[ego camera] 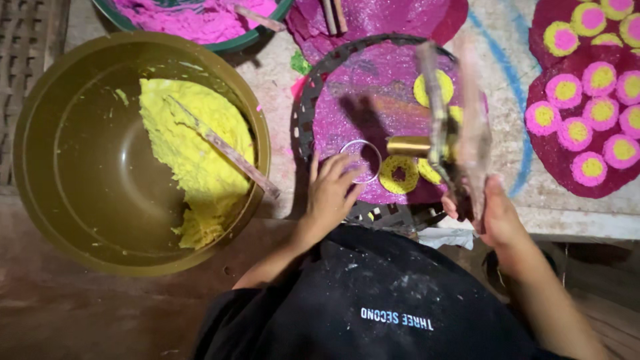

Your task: The person uses a wooden press to form pink dough into circular shapes on a tray, then scoops yellow dough into the center of each pink circle. The finished items are arranged on a tray.

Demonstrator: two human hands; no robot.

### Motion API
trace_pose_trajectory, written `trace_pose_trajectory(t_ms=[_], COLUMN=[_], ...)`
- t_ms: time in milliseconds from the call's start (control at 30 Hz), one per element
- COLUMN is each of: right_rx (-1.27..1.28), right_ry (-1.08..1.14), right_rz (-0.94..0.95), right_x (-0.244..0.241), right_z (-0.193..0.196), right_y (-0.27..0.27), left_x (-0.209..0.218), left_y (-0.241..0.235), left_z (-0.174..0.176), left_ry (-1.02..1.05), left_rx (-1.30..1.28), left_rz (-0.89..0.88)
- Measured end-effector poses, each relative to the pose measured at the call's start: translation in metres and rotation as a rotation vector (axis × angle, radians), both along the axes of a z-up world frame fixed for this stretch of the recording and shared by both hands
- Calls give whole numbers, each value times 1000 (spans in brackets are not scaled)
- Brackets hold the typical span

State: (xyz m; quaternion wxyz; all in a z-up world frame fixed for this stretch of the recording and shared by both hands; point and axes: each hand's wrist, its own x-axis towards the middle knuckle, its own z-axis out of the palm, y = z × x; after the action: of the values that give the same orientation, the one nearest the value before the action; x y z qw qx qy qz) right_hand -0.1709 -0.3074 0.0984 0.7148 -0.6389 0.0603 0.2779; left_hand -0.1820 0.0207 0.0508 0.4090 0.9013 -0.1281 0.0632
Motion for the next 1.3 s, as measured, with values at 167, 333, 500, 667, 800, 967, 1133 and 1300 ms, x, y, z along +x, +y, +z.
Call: trace_pose_trajectory(t_ms=[167, 333, 500, 667, 800, 967, 1133, 1300], right_rx=[-430, -634, -908, -897, -990, -1161, -1113, -1010], right_ry=[166, 297, -67, -106, -54, -303, -415, -346], right_rz=[485, 657, 703, 725, 743, 763, 624, 616], right_x=[45, 92, 96, 84, 86, 94, 91, 77], right_z=[4, 42, 62, 62, 71, 81, 73, 57], right_y=[17, 57, 99, 119, 111, 105, 120, 130], left_x=[66, 104, 103, 96, 93, 113, 129, 114], left_y=[1, -7, 15, 26, 4, -11, 5, 27], left_z=[13, 2, -6, -14, -25, -30, -19, -12], left_ry=[592, 343, 237, 252, 308, 311, 227, 228], left_rx=[-1940, -2300, -2282, -2269, -2319, -2326, -2267, -2172], left_rz=[-82, -202, -95, -11, 120, 157, 58, 176])
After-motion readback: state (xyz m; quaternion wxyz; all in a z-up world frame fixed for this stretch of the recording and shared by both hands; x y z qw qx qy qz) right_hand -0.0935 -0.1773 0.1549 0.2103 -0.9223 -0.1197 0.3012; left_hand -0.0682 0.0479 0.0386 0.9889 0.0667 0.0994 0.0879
